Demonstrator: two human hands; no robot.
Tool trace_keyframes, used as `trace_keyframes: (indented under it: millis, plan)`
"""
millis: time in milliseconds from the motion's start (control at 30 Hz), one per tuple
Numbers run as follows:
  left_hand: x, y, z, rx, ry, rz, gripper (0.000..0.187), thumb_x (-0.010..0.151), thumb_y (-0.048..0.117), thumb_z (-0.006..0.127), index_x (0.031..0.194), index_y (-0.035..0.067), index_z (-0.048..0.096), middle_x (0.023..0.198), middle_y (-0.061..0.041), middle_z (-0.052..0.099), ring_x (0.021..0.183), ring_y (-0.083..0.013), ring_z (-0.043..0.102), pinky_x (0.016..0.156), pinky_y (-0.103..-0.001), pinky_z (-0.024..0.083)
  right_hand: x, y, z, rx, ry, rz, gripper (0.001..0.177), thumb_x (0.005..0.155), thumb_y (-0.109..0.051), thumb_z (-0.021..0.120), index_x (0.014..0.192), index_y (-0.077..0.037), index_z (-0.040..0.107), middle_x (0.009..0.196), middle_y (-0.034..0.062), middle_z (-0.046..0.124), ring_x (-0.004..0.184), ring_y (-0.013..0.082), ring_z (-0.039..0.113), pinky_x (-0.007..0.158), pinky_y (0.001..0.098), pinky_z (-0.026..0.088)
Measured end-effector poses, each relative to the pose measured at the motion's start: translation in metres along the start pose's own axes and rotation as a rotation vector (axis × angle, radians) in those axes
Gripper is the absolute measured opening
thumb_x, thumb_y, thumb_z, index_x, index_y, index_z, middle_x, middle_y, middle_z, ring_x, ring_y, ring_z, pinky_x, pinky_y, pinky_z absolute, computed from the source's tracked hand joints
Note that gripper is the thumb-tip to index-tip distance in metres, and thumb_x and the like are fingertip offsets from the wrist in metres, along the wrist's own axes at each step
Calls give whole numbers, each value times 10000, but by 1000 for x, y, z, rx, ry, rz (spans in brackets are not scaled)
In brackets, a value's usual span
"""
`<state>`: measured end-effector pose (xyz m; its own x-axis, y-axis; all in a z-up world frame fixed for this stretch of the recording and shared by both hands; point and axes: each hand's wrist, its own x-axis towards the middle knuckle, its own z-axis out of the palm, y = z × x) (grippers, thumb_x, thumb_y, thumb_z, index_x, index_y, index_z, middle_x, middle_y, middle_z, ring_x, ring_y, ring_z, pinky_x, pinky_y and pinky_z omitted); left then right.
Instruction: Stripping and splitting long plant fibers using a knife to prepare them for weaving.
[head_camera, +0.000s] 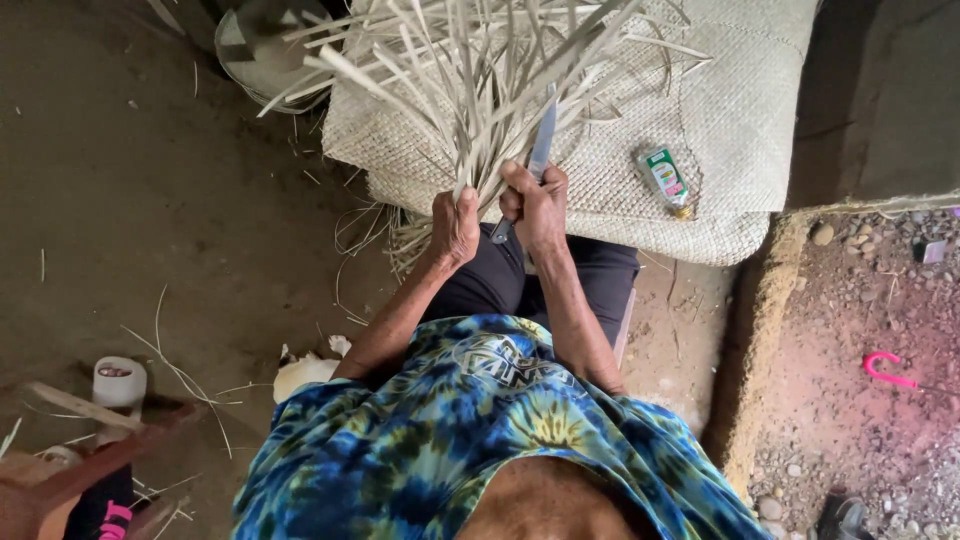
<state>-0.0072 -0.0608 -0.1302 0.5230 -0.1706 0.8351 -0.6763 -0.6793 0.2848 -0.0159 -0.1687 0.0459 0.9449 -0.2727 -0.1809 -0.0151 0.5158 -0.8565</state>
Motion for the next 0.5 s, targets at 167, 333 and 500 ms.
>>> trace_keyframes:
  millis: [167, 333, 500]
  plan:
    - [101, 41, -71, -445, -235, -415, 363, 948, 223, 390, 696, -12, 502, 450, -167, 440, 449, -369, 548, 457, -341, 430, -6, 5, -4, 132, -117, -88, 181, 752, -57, 688, 751, -16, 512, 456, 103, 411, 359, 138, 422, 345, 245, 337]
    - [103, 48, -72, -573, -194, -597, 404, 924, 267, 516, 596, 30, 517, 425, -141, 487, 400, -259, 553, 401, -296, 400, -18, -25, 16, -203, -165, -160, 327, 670, -198, 805, 825, -20, 579, 493, 92, 485, 388, 110, 470, 342, 246, 402]
    - [68, 42, -49, -752, -139, -708, 450, 886, 217, 597, 513, 23, 437, 386, -130, 406, 418, -108, 461, 431, -278, 408, -20, -16, 11, -155, 20, -27, 211, 785, -149, 722, 671, -28, 590, 401, 68, 430, 326, 105, 407, 318, 219, 340]
